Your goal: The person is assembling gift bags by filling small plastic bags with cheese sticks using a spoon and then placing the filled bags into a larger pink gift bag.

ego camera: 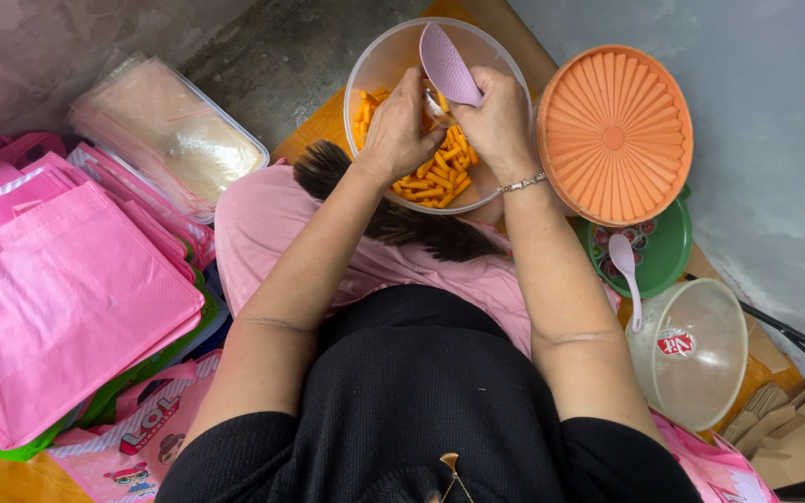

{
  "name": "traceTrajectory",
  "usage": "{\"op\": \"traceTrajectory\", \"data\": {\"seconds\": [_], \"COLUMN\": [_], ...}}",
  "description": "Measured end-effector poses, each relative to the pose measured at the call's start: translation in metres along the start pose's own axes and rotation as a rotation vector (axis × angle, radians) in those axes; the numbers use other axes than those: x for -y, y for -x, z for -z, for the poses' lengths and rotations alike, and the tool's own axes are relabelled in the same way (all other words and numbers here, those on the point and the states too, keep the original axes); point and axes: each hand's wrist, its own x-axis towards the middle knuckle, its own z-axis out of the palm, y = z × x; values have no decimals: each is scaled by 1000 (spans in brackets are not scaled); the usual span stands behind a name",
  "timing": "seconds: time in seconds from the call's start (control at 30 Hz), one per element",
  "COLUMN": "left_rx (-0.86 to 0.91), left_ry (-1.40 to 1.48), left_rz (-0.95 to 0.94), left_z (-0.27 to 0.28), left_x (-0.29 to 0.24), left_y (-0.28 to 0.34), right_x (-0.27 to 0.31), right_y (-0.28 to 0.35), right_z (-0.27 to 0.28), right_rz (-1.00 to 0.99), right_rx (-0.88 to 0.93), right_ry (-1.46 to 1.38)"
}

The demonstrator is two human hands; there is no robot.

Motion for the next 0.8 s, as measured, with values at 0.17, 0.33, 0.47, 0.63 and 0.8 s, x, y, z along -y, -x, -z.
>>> {"op": "traceTrajectory", "data": {"seconds": [0.17,0.33,0.47,0.63,0.8], "left_rx": [-68,-68,-124,-343,-524], "left_ry": [61,159,265,276,288], "left_rz": [-35,-103,-160,-140,-68], "left_z": [-1,-1,-3,-3,19], "left_x": [-2,-2,2,13,4], "left_y": [-1,0,0,3,16], "right_x": [6,18,11,35,28], "right_y": [4,11,5,-13,8], "right_z": [10,13,12,47,26], "right_rz": [126,101,118,396,458], "right_rx": [-37,106,179,-161,-322], "right_ry": [-59,61,77,70,238]}}
